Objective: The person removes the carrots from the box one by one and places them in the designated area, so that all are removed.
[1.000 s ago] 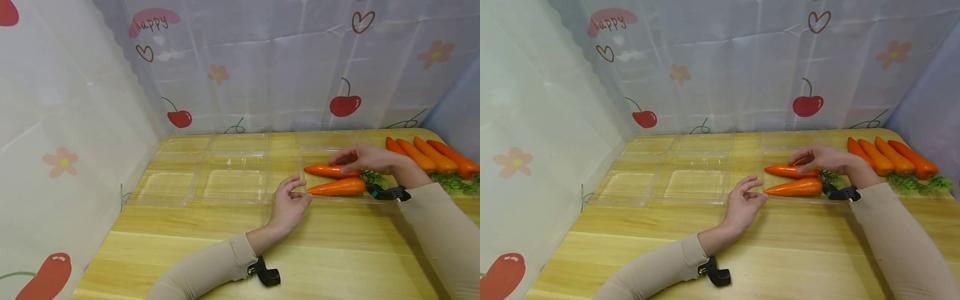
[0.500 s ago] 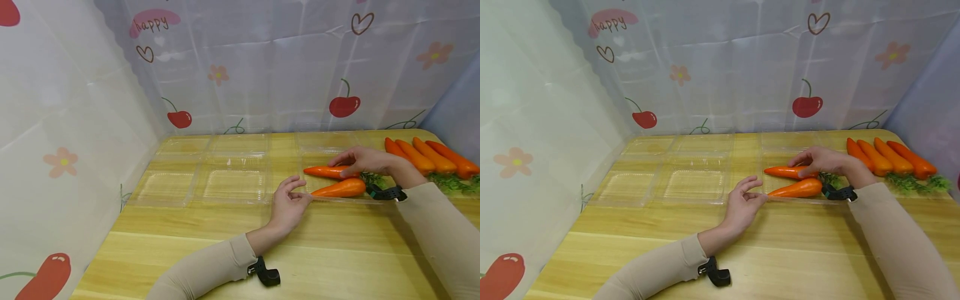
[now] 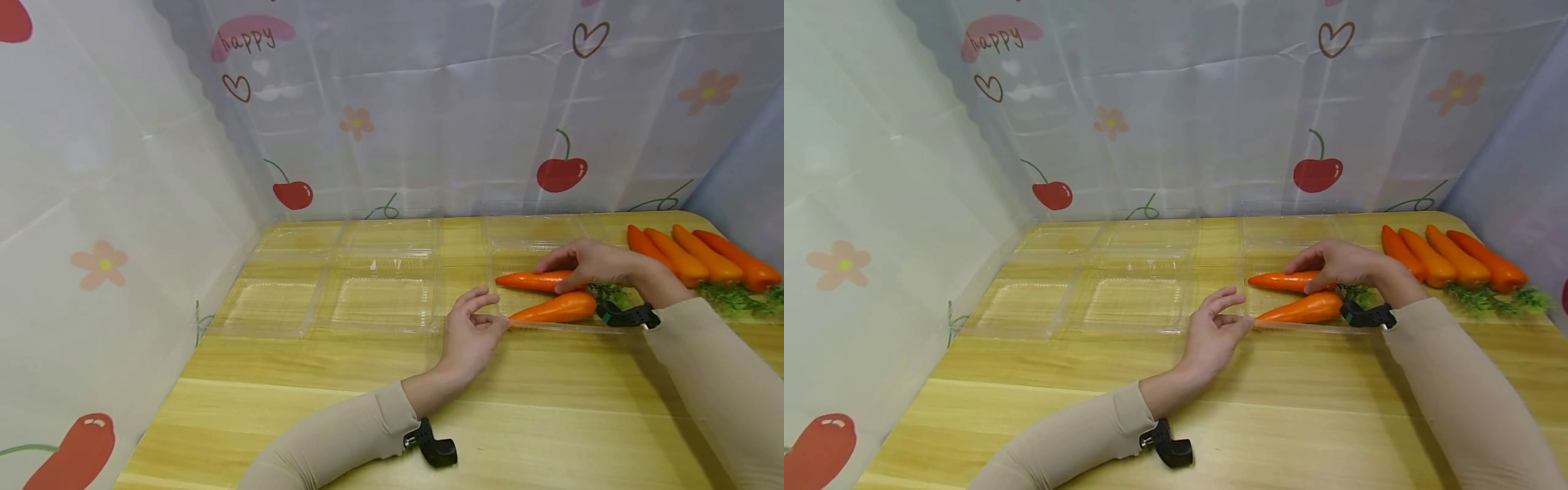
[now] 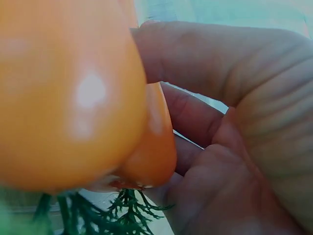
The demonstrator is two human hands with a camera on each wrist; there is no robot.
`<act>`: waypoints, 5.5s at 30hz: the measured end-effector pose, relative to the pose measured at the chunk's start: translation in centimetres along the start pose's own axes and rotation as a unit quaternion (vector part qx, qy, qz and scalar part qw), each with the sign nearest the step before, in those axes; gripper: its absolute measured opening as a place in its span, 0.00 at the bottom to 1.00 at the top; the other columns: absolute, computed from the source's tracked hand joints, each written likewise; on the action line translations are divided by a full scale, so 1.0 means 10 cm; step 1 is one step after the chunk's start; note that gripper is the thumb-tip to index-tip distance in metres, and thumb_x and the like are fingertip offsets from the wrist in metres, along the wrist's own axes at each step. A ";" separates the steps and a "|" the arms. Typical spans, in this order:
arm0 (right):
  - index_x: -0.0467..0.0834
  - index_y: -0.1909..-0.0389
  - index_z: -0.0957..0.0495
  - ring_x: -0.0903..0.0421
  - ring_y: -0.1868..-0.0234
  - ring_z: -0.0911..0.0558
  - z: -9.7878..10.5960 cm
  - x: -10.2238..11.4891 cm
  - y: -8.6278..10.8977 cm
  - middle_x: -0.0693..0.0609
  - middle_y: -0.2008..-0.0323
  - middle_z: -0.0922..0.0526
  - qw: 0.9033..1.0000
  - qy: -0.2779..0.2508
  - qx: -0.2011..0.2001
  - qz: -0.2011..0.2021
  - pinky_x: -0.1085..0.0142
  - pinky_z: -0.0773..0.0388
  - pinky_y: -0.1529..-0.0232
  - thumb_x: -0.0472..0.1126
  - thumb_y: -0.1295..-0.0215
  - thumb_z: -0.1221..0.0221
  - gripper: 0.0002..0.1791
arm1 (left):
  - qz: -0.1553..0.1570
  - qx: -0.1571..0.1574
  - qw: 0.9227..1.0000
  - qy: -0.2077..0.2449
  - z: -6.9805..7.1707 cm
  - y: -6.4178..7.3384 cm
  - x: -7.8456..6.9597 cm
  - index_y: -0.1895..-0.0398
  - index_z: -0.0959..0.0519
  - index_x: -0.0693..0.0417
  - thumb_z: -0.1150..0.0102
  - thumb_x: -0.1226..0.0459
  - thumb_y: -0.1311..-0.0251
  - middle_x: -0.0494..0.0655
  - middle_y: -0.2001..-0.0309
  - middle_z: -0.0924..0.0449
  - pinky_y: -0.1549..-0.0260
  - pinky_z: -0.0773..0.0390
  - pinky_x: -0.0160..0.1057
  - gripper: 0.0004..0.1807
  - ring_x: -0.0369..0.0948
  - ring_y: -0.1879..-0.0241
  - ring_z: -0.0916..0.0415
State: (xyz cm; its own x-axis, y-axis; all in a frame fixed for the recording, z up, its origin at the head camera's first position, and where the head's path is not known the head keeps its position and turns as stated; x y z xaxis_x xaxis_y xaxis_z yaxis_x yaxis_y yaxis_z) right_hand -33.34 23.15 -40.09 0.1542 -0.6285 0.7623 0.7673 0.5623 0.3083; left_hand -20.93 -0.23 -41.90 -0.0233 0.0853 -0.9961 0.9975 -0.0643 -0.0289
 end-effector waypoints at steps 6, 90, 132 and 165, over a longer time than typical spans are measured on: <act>0.41 0.41 0.17 0.59 0.49 0.17 0.02 0.06 0.02 0.43 0.41 0.16 0.999 0.033 -0.024 0.009 0.71 0.18 0.50 0.36 0.40 0.27 0.25 | 0.006 -0.003 1.000 0.004 0.00 0.00 0.00 0.45 0.16 0.66 0.34 0.76 0.43 0.48 0.31 0.27 0.64 0.17 0.26 0.20 0.33 0.64 0.20; 0.72 0.46 0.24 0.80 0.64 0.31 -0.01 -0.80 1.92 0.81 0.57 0.35 0.864 -0.106 -0.481 -0.103 0.83 0.27 0.72 0.38 0.27 0.39 0.22 | 0.005 0.002 1.000 -0.002 0.00 0.01 -0.03 0.46 0.16 0.66 0.34 0.75 0.42 0.48 0.31 0.28 0.63 0.18 0.26 0.19 0.33 0.63 0.21; 0.73 0.49 0.32 0.82 0.67 0.41 -0.22 -1.32 2.16 0.77 0.61 0.38 0.843 -0.027 -0.494 -0.212 0.79 0.31 0.71 0.46 0.27 0.40 0.17 | -0.007 0.001 1.000 -0.010 0.00 0.02 0.00 0.46 0.16 0.66 0.34 0.74 0.41 0.48 0.31 0.27 0.62 0.17 0.26 0.18 0.32 0.63 0.20; 0.25 0.43 0.28 0.58 0.58 0.26 -0.21 -1.08 2.18 0.27 0.50 0.30 0.838 0.053 -0.512 -0.182 0.51 0.22 0.53 0.49 0.22 0.44 0.27 | 0.001 0.001 1.000 -0.009 0.00 0.02 -0.01 0.45 0.16 0.64 0.33 0.75 0.41 0.47 0.30 0.28 0.63 0.17 0.27 0.19 0.32 0.63 0.20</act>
State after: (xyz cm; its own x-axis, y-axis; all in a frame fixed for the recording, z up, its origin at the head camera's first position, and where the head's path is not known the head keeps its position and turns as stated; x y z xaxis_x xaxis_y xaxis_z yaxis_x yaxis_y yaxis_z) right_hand -17.02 41.04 -42.78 -0.1934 -0.7336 0.6515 0.8991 -0.3983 -0.1815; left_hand -20.74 -0.29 -41.77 -0.0231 0.0663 -0.9975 0.9975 -0.0656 -0.0274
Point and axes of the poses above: each hand's wrist, its own y-axis away from the middle knuckle, its own z-axis out of the back of the hand, x = y × z, the point moved 6 cm from there along -y, towards the middle knuckle
